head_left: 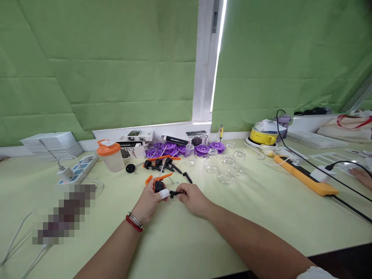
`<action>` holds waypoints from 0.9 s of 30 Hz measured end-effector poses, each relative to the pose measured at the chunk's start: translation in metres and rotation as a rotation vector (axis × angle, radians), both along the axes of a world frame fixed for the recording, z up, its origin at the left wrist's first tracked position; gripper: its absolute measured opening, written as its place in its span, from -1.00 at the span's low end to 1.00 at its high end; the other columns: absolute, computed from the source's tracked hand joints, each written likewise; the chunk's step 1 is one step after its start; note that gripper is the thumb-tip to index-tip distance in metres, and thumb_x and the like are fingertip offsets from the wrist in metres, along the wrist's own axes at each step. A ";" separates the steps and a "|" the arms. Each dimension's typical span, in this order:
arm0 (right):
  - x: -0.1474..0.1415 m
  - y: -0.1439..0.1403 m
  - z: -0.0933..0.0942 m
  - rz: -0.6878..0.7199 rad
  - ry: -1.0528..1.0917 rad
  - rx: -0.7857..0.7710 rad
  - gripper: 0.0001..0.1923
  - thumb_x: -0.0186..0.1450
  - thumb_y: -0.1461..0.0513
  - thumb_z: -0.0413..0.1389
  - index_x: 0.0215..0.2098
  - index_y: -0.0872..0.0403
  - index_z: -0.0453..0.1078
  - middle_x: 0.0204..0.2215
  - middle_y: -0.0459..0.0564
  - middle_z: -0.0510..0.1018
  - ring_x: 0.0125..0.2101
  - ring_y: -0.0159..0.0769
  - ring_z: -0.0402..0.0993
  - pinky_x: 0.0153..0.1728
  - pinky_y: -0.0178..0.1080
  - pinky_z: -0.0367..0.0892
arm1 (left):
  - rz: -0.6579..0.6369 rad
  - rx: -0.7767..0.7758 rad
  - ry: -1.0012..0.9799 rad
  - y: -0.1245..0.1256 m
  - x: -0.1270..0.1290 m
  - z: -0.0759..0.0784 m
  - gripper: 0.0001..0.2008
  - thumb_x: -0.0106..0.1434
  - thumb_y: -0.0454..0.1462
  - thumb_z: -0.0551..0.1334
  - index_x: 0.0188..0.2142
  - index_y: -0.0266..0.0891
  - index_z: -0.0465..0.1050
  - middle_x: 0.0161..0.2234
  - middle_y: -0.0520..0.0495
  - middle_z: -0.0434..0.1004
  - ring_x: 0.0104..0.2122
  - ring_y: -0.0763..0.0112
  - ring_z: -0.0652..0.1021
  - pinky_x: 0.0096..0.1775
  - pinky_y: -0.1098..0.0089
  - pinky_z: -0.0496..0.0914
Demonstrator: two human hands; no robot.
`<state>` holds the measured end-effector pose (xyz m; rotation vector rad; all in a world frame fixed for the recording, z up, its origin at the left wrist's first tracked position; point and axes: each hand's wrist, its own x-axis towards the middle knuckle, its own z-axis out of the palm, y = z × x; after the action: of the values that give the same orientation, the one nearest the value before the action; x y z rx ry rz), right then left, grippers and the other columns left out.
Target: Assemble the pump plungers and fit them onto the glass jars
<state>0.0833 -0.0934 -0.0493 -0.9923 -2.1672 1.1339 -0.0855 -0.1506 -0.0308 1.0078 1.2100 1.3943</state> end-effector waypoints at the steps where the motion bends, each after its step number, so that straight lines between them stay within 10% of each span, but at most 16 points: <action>1: 0.000 0.000 0.001 0.002 0.003 -0.005 -0.89 0.19 0.32 0.01 -0.36 0.09 0.37 -0.55 -0.14 0.36 -0.53 -0.43 0.19 -0.51 -0.39 0.10 | 0.002 -0.001 0.003 0.000 0.000 0.000 -0.61 -0.06 -0.34 0.35 -0.23 -0.22 0.27 -0.34 0.06 0.34 -0.45 0.50 0.43 -0.42 0.43 0.37; 19: -0.004 -0.002 -0.003 -0.045 0.077 -0.182 -0.88 0.16 0.36 -0.02 -0.39 0.09 0.33 -0.62 -0.16 0.32 -0.58 -0.43 0.25 -0.51 -0.37 0.20 | -0.035 -0.043 0.067 -0.002 0.001 -0.005 -0.63 -0.03 -0.34 0.32 -0.23 -0.18 0.26 -0.35 0.09 0.30 -0.52 0.58 0.33 -0.54 0.51 0.18; 27: 0.000 -0.008 -0.001 0.012 -0.005 0.037 -0.81 0.21 0.35 -0.05 -0.27 0.05 0.35 -0.59 -0.16 0.33 -0.57 -0.43 0.22 -0.54 -0.38 0.11 | -0.044 -0.094 0.028 -0.002 0.004 -0.002 -0.62 -0.04 -0.34 0.33 -0.24 -0.19 0.23 -0.38 0.12 0.28 -0.54 0.63 0.29 -0.54 0.53 0.15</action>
<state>0.0835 -0.1012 -0.0500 -0.9682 -2.1930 1.0937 -0.0820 -0.1530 -0.0333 0.9853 1.2552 1.2816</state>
